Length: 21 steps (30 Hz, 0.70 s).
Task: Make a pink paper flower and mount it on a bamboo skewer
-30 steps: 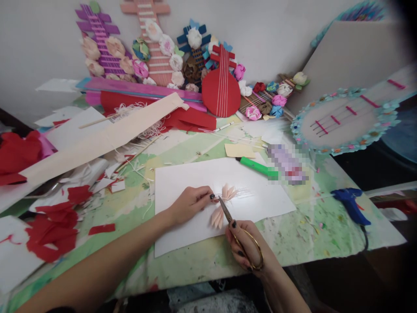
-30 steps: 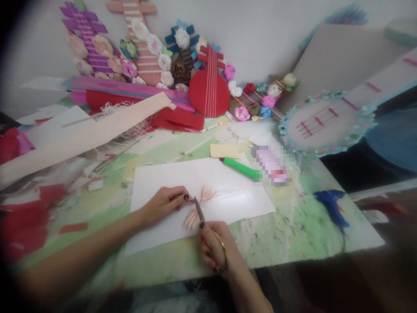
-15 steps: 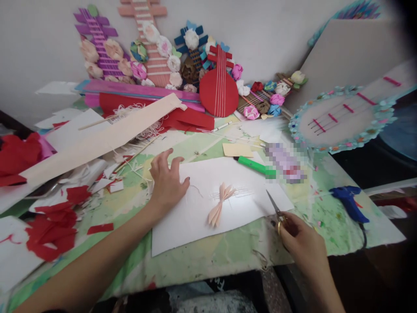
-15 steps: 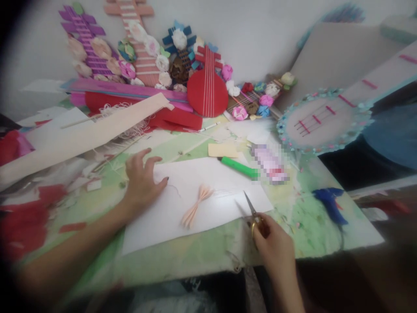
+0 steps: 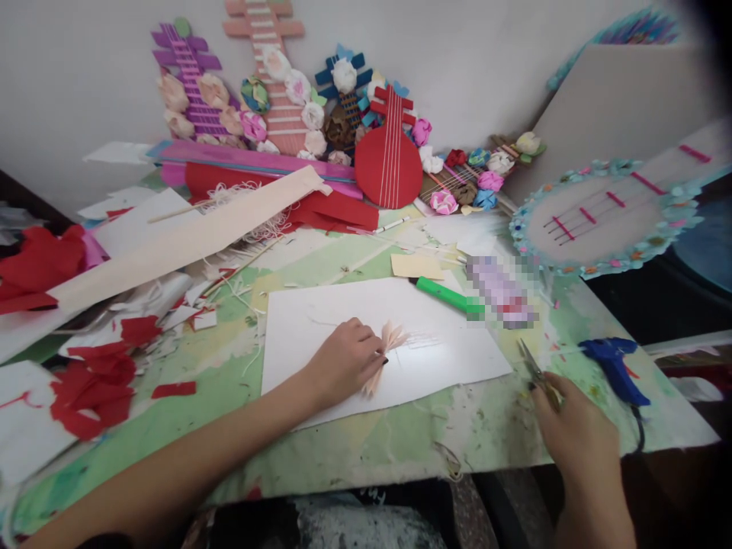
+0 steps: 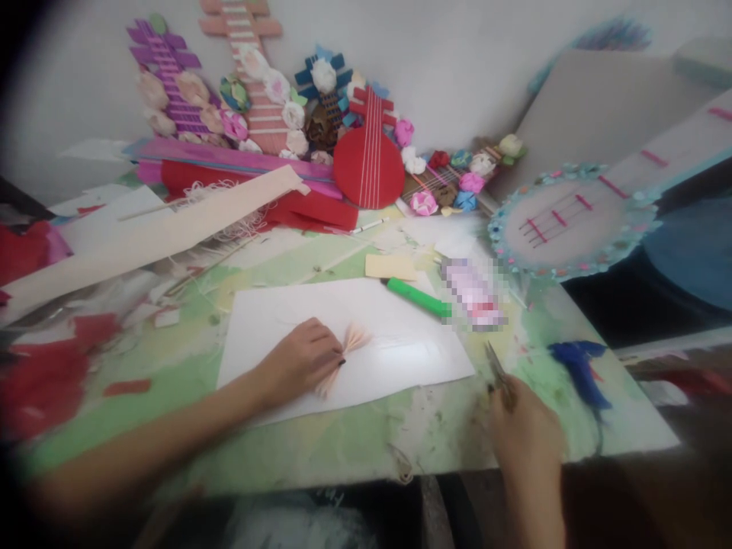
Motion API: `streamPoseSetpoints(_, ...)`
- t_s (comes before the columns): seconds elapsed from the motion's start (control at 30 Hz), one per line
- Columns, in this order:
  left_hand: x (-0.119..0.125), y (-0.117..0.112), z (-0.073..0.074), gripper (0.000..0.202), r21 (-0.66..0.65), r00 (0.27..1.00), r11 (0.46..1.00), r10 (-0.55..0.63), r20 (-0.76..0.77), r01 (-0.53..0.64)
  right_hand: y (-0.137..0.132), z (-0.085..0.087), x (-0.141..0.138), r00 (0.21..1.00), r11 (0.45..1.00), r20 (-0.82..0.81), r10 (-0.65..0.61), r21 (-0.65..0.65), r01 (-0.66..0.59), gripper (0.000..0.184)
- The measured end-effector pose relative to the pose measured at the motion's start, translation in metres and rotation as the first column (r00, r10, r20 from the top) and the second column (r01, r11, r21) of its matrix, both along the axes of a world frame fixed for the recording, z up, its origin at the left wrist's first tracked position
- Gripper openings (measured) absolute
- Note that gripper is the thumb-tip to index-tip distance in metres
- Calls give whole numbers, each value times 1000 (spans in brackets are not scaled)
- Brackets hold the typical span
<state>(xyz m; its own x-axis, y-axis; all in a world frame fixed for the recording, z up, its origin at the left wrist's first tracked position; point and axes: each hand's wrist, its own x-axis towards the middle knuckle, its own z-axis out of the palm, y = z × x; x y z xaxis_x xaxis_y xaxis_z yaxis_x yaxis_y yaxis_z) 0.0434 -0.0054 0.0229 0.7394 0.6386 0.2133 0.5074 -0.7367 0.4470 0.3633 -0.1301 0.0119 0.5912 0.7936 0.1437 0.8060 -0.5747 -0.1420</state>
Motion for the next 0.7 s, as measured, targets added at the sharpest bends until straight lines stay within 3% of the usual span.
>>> streamPoseSetpoints(0.07,4,-1,-1,19,-30,999,999,27,-19,-27,12,9,-29,995,991,-57,79,110,-72,40)
streamPoseSetpoints(0.1,5,-2,-1,19,-48,998,998,51,-26,-52,19,13,-46,971,975,-160,179,159,-154,37)
streamPoseSetpoints(0.13,6,-3,-1,19,-67,997,995,75,-33,-77,26,15,-64,909,953,-306,283,198,-230,34)
streamPoseSetpoints(0.2,9,-4,1,19,-98,992,988,113,-55,-118,42,17,-96,708,893,-547,446,220,-392,27)
streamPoseSetpoints(0.27,10,-5,2,20,-112,990,985,122,-76,-130,57,14,-121,552,861,-683,478,239,-450,22)
streamPoseSetpoints(0.4,13,-4,2,21,-124,985,980,142,-94,-154,81,6,-143,400,878,-825,398,217,-427,24)
streamPoseSetpoints(0.5,12,-3,0,21,-158,983,972,165,-79,-176,88,2,-148,356,877,-851,385,217,-428,24)
streamPoseSetpoints(0.7,11,-4,1,20,-203,975,955,205,-79,-218,87,0,-152,349,863,-840,415,242,-443,19)
